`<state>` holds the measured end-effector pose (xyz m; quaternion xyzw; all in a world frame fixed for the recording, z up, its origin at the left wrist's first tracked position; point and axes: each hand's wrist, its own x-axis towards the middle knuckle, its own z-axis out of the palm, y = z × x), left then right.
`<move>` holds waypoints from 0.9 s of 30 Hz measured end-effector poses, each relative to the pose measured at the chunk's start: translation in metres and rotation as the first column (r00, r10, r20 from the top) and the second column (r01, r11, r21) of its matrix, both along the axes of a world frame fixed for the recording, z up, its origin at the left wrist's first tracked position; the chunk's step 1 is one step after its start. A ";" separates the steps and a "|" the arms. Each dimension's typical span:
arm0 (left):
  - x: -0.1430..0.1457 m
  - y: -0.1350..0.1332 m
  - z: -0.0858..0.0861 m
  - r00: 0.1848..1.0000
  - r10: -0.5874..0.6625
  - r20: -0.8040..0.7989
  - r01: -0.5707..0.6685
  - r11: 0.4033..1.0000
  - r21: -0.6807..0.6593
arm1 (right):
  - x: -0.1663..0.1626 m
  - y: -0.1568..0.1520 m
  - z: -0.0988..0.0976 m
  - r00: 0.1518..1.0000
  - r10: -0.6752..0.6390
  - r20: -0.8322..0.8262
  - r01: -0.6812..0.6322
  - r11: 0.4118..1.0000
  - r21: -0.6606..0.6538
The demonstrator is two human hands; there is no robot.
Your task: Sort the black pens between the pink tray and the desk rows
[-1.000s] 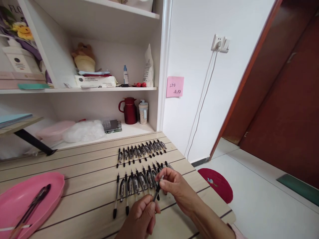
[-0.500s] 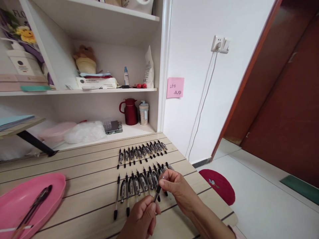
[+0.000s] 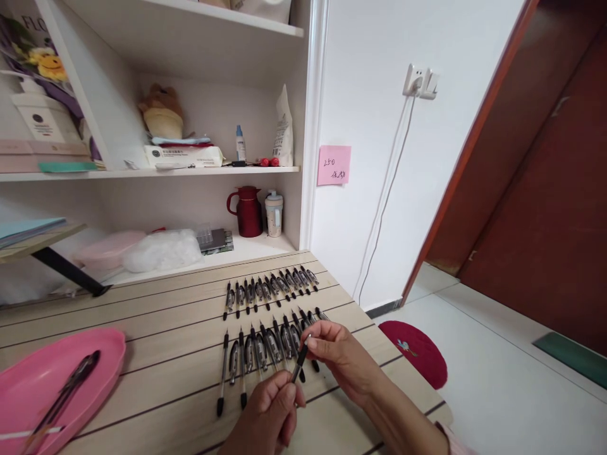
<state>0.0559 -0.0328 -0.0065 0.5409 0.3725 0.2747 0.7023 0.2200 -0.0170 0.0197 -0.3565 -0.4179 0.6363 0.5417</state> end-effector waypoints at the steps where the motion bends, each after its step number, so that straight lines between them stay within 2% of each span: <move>1: 0.000 0.000 0.000 0.999 -0.011 0.040 0.012 1.000 -0.023 | 0.001 0.001 0.001 1.000 0.014 0.022 -0.014 1.000 0.010; 4: -0.003 0.002 0.000 0.960 -0.073 0.272 0.119 0.980 -0.157 | 0.013 0.010 0.006 0.985 0.059 0.161 -0.069 0.996 0.060; 5: -0.004 0.002 0.001 0.931 -0.093 0.354 0.175 0.963 -0.207 | 0.019 0.016 0.009 0.967 0.026 0.255 -0.050 0.995 0.089; 6: -0.005 0.002 0.002 0.901 -0.104 0.422 0.227 0.941 -0.251 | 0.026 0.024 0.011 0.925 -0.062 0.376 0.013 0.991 0.132; 7: -0.006 0.003 0.003 0.875 -0.108 0.472 0.268 0.920 -0.287 | 0.033 0.032 0.012 0.827 -0.189 0.529 0.103 0.977 0.188; 8: -0.008 0.003 0.004 0.856 -0.108 0.505 0.298 0.902 -0.313 | 0.040 0.040 0.011 0.662 -0.291 0.691 0.168 0.956 0.241; 9: -0.009 0.003 0.005 0.843 -0.105 0.528 0.316 0.890 -0.328 | 0.046 0.047 0.010 0.473 -0.338 0.814 0.190 0.941 0.281; 11: -0.010 0.004 0.006 0.826 -0.095 0.555 0.330 0.881 -0.340 | 0.053 0.060 0.004 0.164 -0.324 0.932 0.160 0.941 0.299; 12: -0.011 0.004 0.006 0.821 -0.094 0.563 0.334 0.879 -0.340 | 0.054 0.064 0.000 0.062 -0.298 0.953 0.135 0.948 0.288; 14: -0.011 0.005 0.005 0.817 -0.096 0.569 0.341 0.876 -0.342 | 0.054 0.069 -0.011 -0.056 -0.259 0.964 0.097 0.960 0.264; 17: -0.012 0.006 0.002 0.831 -0.086 0.549 0.321 0.880 -0.348 | 0.053 0.074 -0.023 -0.116 -0.259 0.959 0.089 0.959 0.269; 19: -0.012 0.006 0.001 0.850 -0.071 0.523 0.294 0.887 -0.357 | 0.056 0.076 -0.027 -0.062 -0.280 0.958 0.131 0.949 0.286; 20: -0.011 0.006 0.001 0.862 -0.062 0.503 0.276 0.890 -0.363 | 0.057 0.076 -0.027 0.012 -0.287 0.958 0.158 0.946 0.282; 21: -0.011 0.006 0.001 0.878 -0.052 0.477 0.255 0.893 -0.371 | 0.059 0.075 -0.025 0.127 -0.286 0.950 0.180 0.948 0.262; 23: -0.009 0.005 0.000 0.912 -0.034 0.408 0.199 0.907 -0.370 | 0.061 0.071 -0.018 0.461 -0.239 0.855 0.184 0.968 0.172; 25: -0.007 0.004 0.000 0.937 -0.021 0.350 0.150 0.926 -0.346 | 0.058 0.063 -0.009 0.778 -0.150 0.610 0.128 0.989 0.081; 26: -0.006 0.004 0.000 0.943 -0.020 0.331 0.136 0.933 -0.333 | 0.055 0.057 -0.004 0.877 -0.114 0.466 0.098 0.993 0.059; 27: -0.005 0.003 -0.001 0.947 -0.020 0.320 0.129 0.938 -0.321 | 0.051 0.052 0.000 0.936 -0.095 0.339 0.081 0.995 0.055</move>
